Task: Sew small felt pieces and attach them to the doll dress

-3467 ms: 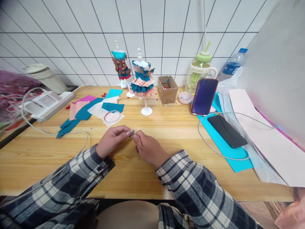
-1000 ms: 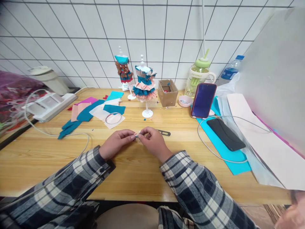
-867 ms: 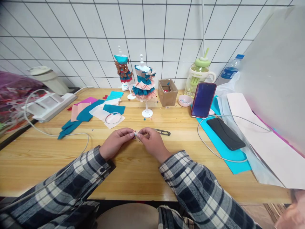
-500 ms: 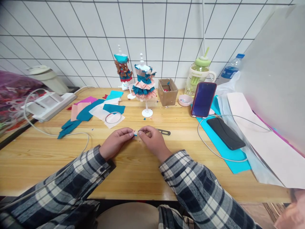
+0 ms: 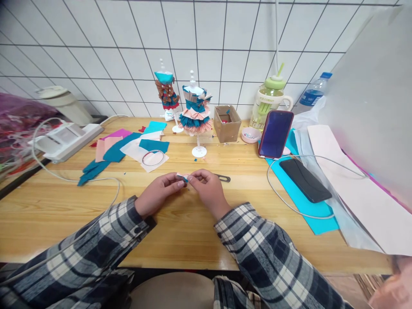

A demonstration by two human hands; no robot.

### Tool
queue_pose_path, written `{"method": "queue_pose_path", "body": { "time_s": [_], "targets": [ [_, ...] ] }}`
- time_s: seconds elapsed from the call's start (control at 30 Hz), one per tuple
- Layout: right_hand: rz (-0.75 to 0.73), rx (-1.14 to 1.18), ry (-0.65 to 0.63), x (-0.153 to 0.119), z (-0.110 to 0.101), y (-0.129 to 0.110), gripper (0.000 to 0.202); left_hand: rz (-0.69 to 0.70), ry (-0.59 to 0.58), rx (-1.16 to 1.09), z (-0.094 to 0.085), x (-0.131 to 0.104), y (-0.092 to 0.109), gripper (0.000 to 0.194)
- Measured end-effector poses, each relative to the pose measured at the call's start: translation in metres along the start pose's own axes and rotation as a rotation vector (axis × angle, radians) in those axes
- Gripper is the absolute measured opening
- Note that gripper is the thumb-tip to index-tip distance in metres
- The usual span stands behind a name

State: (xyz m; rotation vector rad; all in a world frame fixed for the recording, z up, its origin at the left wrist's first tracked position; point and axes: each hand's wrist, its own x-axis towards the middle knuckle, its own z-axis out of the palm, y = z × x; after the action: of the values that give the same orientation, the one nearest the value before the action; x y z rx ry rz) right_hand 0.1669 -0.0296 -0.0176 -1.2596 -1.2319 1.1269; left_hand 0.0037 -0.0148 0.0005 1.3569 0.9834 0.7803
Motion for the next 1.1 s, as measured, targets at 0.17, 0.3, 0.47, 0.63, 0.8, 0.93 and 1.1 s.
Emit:
{"method": "queue_pose_path", "body": {
  "time_s": [0.17, 0.3, 0.47, 0.63, 0.8, 0.93, 1.1],
  "targets": [
    [0.001, -0.034, -0.025, -0.0025, 0.0018, 0.0008, 0.019, 0.023, 0.046, 0.093, 0.0012, 0.0, 0.0011, 0.03],
    [0.021, -0.048, -0.027, -0.0024, -0.0003, -0.0006, 0.02, 0.033, 0.047, 0.183, -0.0013, 0.0, 0.0023, 0.029],
    [0.015, -0.043, -0.061, -0.0015, -0.0019, 0.0006, 0.021, 0.091, -0.001, 0.19, -0.0045, -0.001, 0.0045, 0.026],
    [0.009, -0.011, -0.063, -0.0014, -0.0002, 0.0028, 0.022, 0.1, 0.032, 0.169, -0.004, -0.0005, 0.0051, 0.025],
    [0.059, -0.035, -0.097, -0.0031, 0.0018, -0.001, 0.023, 0.083, 0.101, 0.15, -0.0036, 0.0009, 0.0037, 0.024],
    [-0.008, -0.118, -0.093, -0.0036, 0.0007, -0.0041, 0.026, 0.091, 0.048, 0.216, -0.0053, 0.0004, 0.0024, 0.021],
    [-0.059, -0.286, -0.07, -0.002, -0.0013, -0.003, 0.016, 0.143, 0.037, 0.326, -0.0079, -0.0001, 0.0013, 0.018]
  ]
}}
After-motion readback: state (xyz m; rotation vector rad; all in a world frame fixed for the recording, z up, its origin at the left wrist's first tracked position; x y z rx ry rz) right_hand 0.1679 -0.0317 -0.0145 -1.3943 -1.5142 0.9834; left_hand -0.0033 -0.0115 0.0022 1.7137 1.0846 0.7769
